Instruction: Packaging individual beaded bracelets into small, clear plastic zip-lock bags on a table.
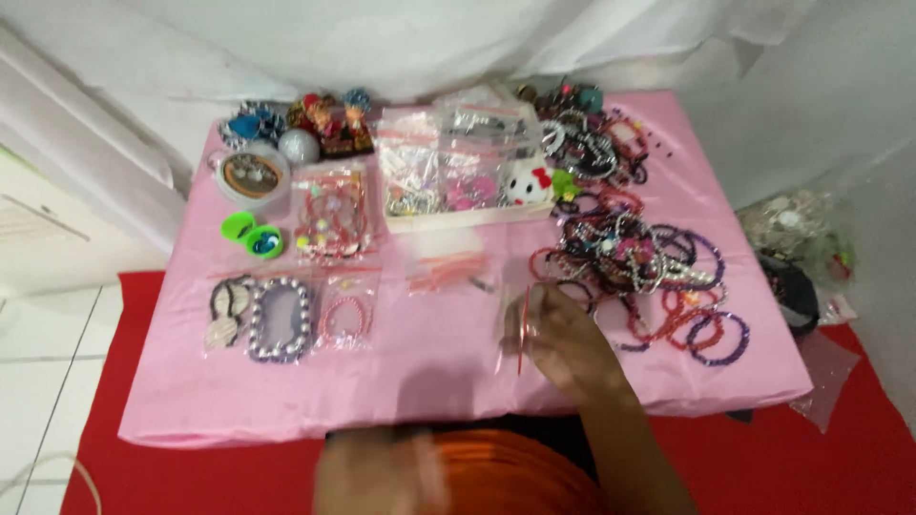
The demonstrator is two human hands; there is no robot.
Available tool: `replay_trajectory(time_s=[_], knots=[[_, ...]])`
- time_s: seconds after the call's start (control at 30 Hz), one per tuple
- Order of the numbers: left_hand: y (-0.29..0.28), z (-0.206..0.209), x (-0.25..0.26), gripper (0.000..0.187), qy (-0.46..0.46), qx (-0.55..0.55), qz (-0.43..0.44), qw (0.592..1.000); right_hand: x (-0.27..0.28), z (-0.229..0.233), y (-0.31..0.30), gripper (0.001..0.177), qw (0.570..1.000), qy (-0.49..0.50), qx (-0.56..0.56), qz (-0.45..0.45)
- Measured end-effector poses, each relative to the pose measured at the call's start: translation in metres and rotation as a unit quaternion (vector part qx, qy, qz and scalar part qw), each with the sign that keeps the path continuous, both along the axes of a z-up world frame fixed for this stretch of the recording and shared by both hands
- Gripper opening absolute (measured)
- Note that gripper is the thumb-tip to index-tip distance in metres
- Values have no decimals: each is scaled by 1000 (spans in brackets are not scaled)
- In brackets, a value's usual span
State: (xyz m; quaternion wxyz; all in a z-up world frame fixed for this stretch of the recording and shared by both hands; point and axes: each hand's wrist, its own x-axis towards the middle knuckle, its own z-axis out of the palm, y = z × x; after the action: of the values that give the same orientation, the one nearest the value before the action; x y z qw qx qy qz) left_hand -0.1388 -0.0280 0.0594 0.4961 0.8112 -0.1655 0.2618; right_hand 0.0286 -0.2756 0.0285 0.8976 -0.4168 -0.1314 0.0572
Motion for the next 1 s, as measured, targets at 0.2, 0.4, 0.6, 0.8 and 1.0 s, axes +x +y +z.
replay_trajectory(time_s=[0.2, 0.4, 0.6, 0.8, 1.0], knots=[[-31, 14, 99, 31, 91, -91, -22, 991, -50, 21, 32, 19, 959, -29, -241, -149], [-31, 13, 109, 9, 144, -73, -98, 982, -53, 25, 47, 6, 942, -137, -271, -145], [-12, 18, 105, 8, 183, -7, 46, 982, -63, 24, 52, 14, 870, -239, -365, -229], [-8, 18, 107, 27, 144, 43, 26, 988, -69, -33, 68, 17, 741, -386, -504, -220], [-21, 15, 99, 36, 5, 142, -10, 990, -56, -47, 67, 54, 806, -114, -573, -89]])
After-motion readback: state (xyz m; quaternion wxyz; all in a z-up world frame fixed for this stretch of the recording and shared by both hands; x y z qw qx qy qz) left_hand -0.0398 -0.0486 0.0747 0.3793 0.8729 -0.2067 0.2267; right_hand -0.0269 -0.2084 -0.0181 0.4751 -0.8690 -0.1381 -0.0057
